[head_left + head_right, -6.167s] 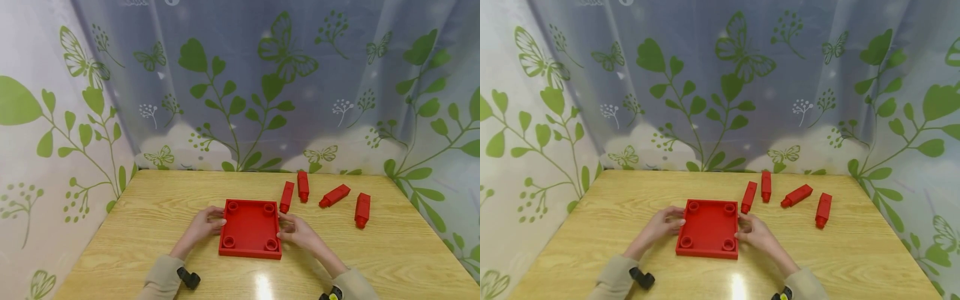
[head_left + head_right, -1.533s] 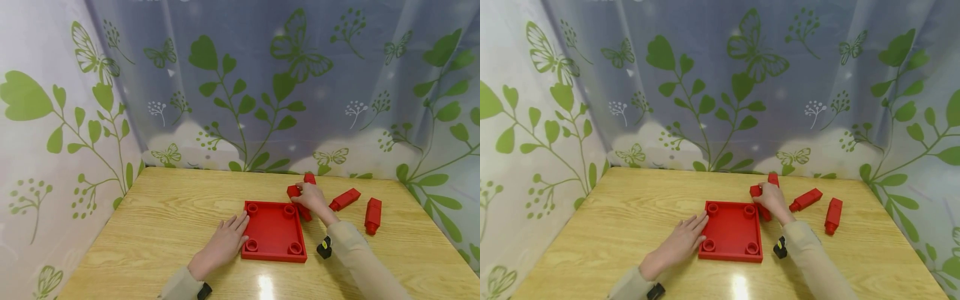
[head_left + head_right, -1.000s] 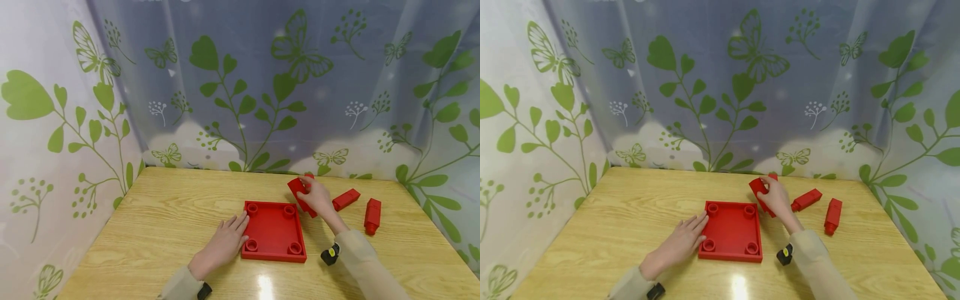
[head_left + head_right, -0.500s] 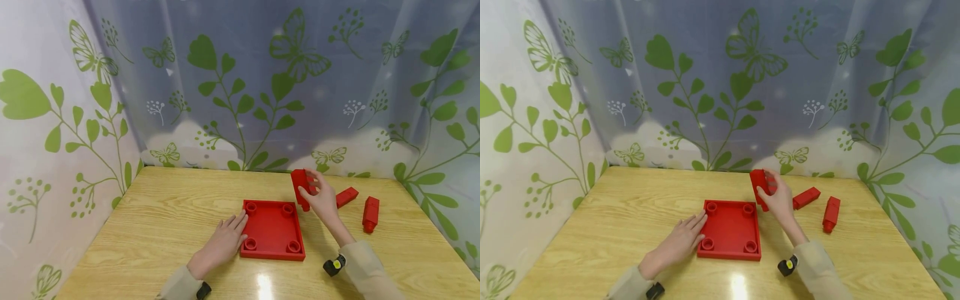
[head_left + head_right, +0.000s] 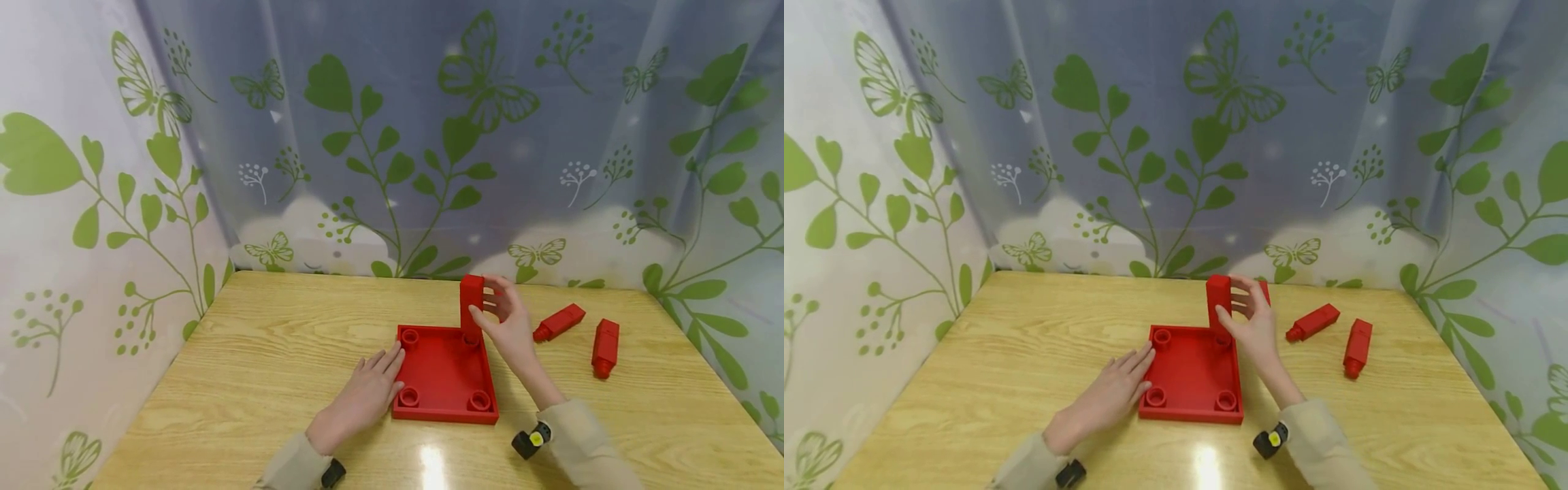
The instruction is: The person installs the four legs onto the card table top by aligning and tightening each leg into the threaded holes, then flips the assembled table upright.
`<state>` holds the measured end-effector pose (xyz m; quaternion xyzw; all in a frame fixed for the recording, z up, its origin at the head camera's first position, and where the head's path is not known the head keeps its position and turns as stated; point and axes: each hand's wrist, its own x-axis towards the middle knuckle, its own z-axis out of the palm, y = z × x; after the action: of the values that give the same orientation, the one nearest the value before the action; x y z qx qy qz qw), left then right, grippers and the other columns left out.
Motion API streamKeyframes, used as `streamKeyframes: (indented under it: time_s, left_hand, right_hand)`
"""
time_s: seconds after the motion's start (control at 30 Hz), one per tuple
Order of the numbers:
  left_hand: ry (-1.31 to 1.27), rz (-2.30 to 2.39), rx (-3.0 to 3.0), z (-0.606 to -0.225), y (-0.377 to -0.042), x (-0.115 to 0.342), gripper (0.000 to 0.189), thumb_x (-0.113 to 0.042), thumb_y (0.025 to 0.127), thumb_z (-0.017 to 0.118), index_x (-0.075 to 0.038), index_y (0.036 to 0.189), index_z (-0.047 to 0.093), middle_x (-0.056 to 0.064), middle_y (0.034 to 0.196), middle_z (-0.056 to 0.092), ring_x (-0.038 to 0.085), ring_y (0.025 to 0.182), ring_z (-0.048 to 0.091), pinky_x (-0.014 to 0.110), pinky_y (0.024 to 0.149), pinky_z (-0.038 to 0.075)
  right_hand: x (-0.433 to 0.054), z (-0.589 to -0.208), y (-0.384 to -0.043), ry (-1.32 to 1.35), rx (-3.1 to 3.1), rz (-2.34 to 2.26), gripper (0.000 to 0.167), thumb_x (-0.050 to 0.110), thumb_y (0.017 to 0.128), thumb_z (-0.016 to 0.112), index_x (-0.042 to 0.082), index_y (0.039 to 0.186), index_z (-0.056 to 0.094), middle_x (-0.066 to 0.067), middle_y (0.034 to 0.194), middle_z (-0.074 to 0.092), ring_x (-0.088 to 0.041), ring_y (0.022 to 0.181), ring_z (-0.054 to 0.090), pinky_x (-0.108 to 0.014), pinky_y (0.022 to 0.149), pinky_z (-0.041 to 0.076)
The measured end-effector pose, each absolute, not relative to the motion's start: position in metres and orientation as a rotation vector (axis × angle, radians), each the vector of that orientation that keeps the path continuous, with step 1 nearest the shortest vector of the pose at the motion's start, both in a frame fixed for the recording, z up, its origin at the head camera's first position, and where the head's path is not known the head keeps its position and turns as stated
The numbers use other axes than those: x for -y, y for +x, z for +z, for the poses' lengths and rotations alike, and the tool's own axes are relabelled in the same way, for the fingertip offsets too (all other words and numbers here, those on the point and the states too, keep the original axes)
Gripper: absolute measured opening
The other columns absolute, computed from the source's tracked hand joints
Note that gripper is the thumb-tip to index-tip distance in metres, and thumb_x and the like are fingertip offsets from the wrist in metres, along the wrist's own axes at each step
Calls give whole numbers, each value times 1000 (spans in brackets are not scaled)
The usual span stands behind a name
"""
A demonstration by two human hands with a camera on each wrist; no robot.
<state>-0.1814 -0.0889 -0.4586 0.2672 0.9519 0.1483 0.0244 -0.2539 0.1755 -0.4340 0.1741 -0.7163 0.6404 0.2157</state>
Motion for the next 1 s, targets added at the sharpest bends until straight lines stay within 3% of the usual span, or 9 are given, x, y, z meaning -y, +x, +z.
streamKeyframes:
  time_s: [0.33,0.77,1.0]
  left_hand:
    - [836,440,-2953,-459,-181,90,54,-24,108,49,0,155,38,14,164,31,40,144,38,64,112,33]
    - [837,438,-2950,-462,-181,92,55,-27,109,45,-3,158,34,10,166,28,39,146,36,65,113,31]
    - [829,410,-2968,-462,-180,92,55,-28,109,45,-3,157,35,10,165,29,39,147,35,65,114,31]
  right_hand:
    - [-143,-428,-253,482,1986,1876,59,-8,88,73,-1,141,48,-10,132,56,-12,106,64,-22,92,53]
    - [-109,-433,-260,562,2010,1985,57,-10,89,70,-3,139,43,-18,135,51,-26,112,60,-24,95,52]
    - [-99,-442,-265,569,2079,1978,57,-13,88,70,-6,137,41,-20,135,51,-35,115,58,-45,102,51]
